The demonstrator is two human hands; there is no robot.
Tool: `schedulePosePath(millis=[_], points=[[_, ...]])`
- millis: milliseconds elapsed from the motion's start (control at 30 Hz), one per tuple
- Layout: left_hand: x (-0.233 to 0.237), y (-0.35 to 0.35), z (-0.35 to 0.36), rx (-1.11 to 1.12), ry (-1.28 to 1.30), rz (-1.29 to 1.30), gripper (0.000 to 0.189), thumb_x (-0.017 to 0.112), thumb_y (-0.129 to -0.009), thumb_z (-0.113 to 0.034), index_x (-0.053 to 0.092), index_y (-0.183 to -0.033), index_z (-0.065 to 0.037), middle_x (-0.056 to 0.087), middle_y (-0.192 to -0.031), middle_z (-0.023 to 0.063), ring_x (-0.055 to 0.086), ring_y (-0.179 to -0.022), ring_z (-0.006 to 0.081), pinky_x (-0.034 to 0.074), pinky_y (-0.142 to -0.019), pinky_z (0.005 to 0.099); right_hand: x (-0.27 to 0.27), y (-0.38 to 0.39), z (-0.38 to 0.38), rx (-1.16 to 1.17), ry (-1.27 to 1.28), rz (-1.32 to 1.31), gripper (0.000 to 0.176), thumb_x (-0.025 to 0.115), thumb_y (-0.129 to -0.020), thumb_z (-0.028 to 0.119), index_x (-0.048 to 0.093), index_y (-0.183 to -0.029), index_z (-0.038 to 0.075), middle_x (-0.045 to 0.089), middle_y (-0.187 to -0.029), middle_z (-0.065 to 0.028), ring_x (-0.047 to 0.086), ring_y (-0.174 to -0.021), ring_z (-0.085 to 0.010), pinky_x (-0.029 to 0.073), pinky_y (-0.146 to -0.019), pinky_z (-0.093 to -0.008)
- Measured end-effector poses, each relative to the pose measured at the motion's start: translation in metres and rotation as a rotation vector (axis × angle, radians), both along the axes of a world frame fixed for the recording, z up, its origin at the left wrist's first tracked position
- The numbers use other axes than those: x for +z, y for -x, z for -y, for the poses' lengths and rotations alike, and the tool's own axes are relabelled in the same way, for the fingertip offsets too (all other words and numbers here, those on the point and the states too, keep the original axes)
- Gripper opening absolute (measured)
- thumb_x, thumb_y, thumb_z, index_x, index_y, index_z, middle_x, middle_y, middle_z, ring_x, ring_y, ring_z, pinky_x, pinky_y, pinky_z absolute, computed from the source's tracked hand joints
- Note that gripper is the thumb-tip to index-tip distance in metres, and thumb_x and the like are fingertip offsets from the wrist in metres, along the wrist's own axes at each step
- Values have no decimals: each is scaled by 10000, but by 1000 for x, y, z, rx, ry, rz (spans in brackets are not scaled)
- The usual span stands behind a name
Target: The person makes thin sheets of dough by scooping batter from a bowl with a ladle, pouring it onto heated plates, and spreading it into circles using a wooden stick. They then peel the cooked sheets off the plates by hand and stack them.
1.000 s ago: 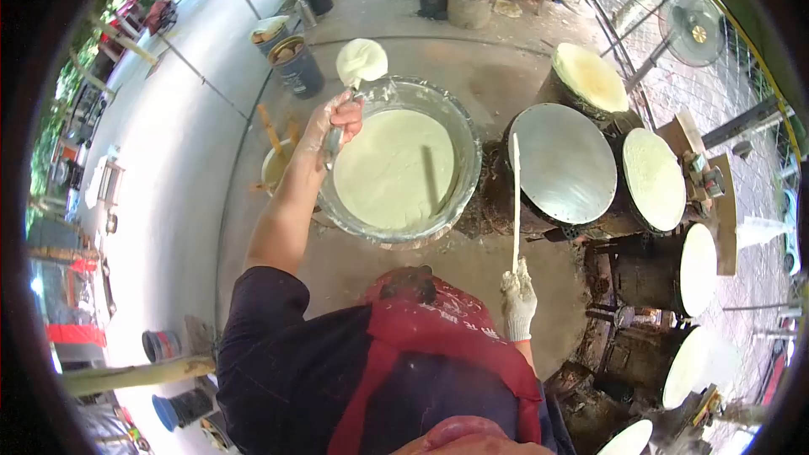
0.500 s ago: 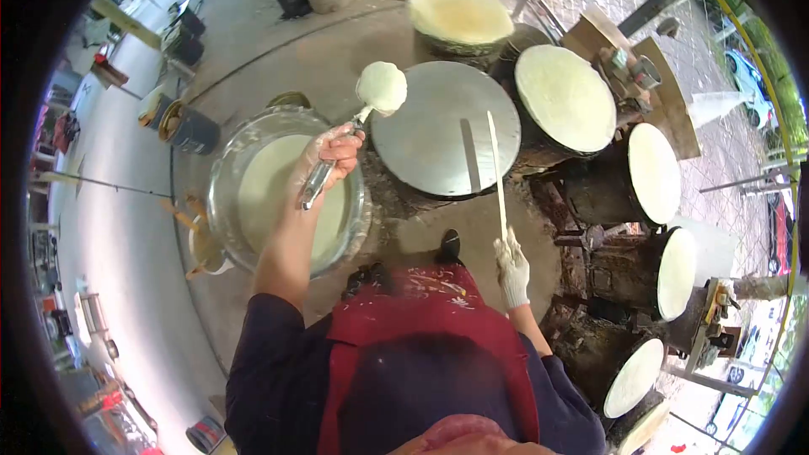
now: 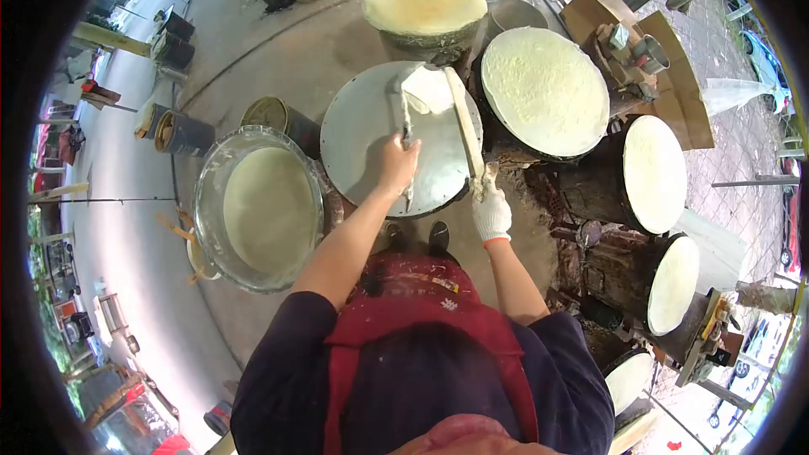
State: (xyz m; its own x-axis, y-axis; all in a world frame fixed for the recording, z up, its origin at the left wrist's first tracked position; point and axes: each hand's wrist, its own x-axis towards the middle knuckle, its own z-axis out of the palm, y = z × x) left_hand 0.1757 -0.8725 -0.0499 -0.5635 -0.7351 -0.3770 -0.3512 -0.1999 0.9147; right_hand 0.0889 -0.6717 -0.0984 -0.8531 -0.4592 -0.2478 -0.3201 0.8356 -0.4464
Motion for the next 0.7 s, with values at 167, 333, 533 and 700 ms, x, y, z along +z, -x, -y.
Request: schedulePosePath(millis=[167,333,533,700], points=[[6,-56,40,188,943,-85,182,541,-928,-145,519,-1011,16,588,-676,124,564,-538,222,460,-524,389,-14,-13,38,-291,591,710,372,652,-863,418,651,-1107,137,549,-644,-1,538,-568,-143,429,-509,-290],[47,-129,73,127,206,-192,132,516,-960,-166,524,-946,-35,493,-614,0,453,-477,86,383,-448,250,59,-2,44,-38,181,185,433,658,-856,419,636,-1172,124,693,-783,-65,624,-656,-129,501,-626,-306],[27,-203,77,184,-63,-101,174,494,-969,-177,488,-836,-65,387,-538,-52,367,-405,45,293,-366,221,-20,-7,56,-218,554,691,417,695,-863,323,646,-1114,-6,634,-802,26,562,-710,-66,461,-637,-221],[14,-250,72,211,45,-10,210,497,-976,-237,497,-875,-52,354,-514,-51,327,-363,47,258,-328,229,50,1,67,25,132,331,451,665,-867,346,602,-1234,92,708,-951,-48,646,-788,-121,504,-690,-280]])
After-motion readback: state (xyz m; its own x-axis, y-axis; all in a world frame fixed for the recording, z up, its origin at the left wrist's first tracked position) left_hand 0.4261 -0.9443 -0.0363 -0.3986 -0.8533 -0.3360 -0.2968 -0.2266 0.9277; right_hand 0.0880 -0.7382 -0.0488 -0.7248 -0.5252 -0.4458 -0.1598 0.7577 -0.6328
